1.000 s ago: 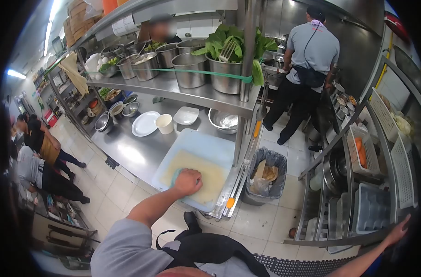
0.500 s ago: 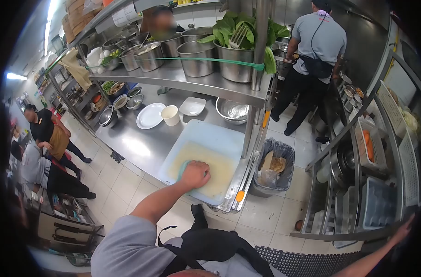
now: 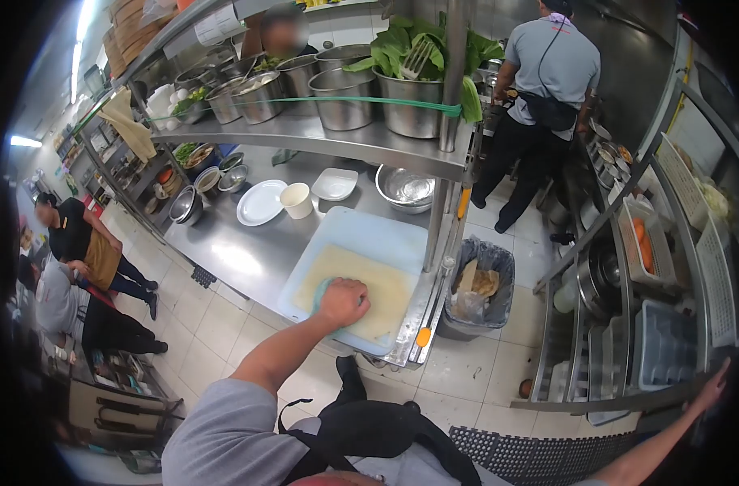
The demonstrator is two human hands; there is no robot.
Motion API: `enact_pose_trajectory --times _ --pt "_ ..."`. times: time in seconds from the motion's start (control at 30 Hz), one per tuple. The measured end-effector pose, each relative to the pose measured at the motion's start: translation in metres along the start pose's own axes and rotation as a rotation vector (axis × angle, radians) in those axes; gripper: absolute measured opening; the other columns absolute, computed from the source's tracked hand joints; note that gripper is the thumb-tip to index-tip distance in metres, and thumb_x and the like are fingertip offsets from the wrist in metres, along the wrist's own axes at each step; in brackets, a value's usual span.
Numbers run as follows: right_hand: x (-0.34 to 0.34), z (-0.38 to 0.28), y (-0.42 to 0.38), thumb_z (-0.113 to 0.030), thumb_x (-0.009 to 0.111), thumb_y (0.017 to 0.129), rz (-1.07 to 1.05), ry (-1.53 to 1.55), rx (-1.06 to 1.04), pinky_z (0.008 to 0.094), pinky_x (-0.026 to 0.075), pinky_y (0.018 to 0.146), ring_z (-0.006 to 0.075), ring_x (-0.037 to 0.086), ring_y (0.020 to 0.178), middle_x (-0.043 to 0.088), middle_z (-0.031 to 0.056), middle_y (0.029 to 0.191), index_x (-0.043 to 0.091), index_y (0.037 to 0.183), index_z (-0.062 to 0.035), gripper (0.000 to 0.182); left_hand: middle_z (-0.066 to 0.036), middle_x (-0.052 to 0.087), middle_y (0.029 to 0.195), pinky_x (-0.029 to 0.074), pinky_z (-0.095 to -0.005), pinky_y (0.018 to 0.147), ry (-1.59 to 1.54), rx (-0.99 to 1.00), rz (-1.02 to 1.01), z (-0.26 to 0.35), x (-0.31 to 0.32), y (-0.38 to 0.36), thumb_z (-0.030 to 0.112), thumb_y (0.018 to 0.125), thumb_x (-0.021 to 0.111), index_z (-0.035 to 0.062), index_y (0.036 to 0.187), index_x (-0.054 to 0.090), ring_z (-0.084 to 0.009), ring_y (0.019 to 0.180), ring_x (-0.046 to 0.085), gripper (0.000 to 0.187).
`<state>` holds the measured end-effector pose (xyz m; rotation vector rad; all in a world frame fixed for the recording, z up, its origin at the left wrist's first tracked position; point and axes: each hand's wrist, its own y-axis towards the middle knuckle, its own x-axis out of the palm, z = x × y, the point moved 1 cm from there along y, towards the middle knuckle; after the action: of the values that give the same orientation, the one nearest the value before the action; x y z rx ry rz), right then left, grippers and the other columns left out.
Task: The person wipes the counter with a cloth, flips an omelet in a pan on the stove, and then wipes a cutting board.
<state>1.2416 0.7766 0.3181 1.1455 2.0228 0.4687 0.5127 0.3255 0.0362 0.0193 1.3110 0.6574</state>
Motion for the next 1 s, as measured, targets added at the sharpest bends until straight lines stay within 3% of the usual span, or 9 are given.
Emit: enact_pose_trajectory --times 0.1,0.2,0.3,0.37,0.4,0.47,0.67,0.87,1.0 --pt "0.023 0.036 0.032 -0.025 0.050 0.098 0.022 0.093 -0.270 0.0365 0.042 0.106 0.0286 0.056 0.122 0.055 0.0192 0.137 0.051 0.137 0.0013 0.048 -0.008 0.064 0.079 0.046 -0.0403 0.081 -0.001 0.003 -0.002 0.002 -0.003 0.000 0.021 0.079 0.062 0.0096 0.074 0.060 -0.0265 0.081 0.063 0.013" --pt "0.062 0.089 0.084 -0.006 0.045 0.102 0.066 0.122 -0.832 0.0298 0.039 0.110 0.0202 0.053 0.130 0.051 0.0123 0.145 0.046 0.145 -0.0036 0.043 -0.009 0.065 0.079 0.046 -0.0406 0.081 0.005 -0.009 -0.016 0.002 -0.002 -0.001 0.022 0.079 0.061 0.0090 0.074 0.060 -0.0271 0.081 0.063 0.014" --pt "0.076 0.108 0.104 -0.015 0.049 0.104 0.140 -0.008 -1.051 0.0319 0.042 0.106 0.0241 0.057 0.124 0.062 0.0178 0.131 0.059 0.132 0.0028 0.034 -0.009 0.065 0.079 0.046 -0.0408 0.082 0.011 -0.029 -0.004 -0.003 -0.002 -0.006 0.024 0.079 0.061 0.0086 0.075 0.061 -0.0273 0.082 0.063 0.016" --pt "0.071 0.104 0.102 -0.026 0.050 0.104 0.150 -0.017 -0.832 0.0336 0.043 0.105 0.0252 0.057 0.124 0.063 0.0190 0.130 0.060 0.130 0.0042 0.041 -0.009 0.065 0.079 0.046 -0.0409 0.082 -0.007 -0.025 0.029 -0.001 0.001 -0.006 0.024 0.079 0.061 0.0084 0.076 0.061 -0.0273 0.082 0.063 0.016" --pt "0.084 0.122 0.114 -0.042 0.052 0.101 0.048 0.052 -0.503 0.0361 0.043 0.103 0.0296 0.058 0.122 0.063 0.0205 0.129 0.060 0.128 0.0046 0.055 -0.010 0.065 0.079 0.046 -0.0407 0.082 -0.012 -0.022 0.010 -0.001 0.000 -0.008 0.024 0.080 0.060 0.0083 0.076 0.061 -0.0273 0.083 0.063 0.016" --pt "0.040 0.046 0.045 -0.055 0.056 0.095 -0.002 0.191 -0.148 0.0377 0.043 0.102 0.0334 0.058 0.120 0.062 0.0216 0.129 0.061 0.128 0.0038 0.067 -0.010 0.065 0.080 0.046 -0.0406 0.082 -0.017 0.000 0.014 0.002 -0.003 -0.003 0.024 0.080 0.060 0.0082 0.077 0.062 -0.0272 0.083 0.063 0.016" --pt "0.056 0.064 0.068 -0.057 0.058 0.093 -0.033 0.380 -0.345 0.0342 0.042 0.105 0.0302 0.057 0.123 0.060 0.0185 0.134 0.061 0.129 0.0037 0.070 -0.010 0.066 0.083 0.046 -0.0416 0.085 0.026 -0.032 0.000 0.000 0.000 -0.016 0.025 0.080 0.059 0.0077 0.078 0.062 -0.0276 0.085 0.064 0.018" --pt "0.042 0.051 0.059 -0.044 0.058 0.098 -0.207 0.397 -0.157 0.0310 0.036 0.110 0.0251 0.052 0.129 0.056 0.0164 0.140 0.055 0.134 0.0066 0.062 -0.011 0.066 0.083 0.046 -0.0408 0.085 0.029 -0.005 -0.006 -0.002 -0.003 -0.004 0.024 0.080 0.057 0.0077 0.078 0.063 -0.0276 0.085 0.064 0.017" --pt "0.059 0.054 0.070 -0.048 0.059 0.096 -0.085 0.287 -0.258 0.0312 0.038 0.108 0.0252 0.054 0.128 0.057 0.0164 0.139 0.056 0.133 0.0061 0.066 -0.011 0.066 0.084 0.046 -0.0399 0.086 0.034 -0.055 -0.007 -0.001 -0.003 -0.008 0.023 0.079 0.058 0.0077 0.078 0.063 -0.0275 0.086 0.064 0.016"
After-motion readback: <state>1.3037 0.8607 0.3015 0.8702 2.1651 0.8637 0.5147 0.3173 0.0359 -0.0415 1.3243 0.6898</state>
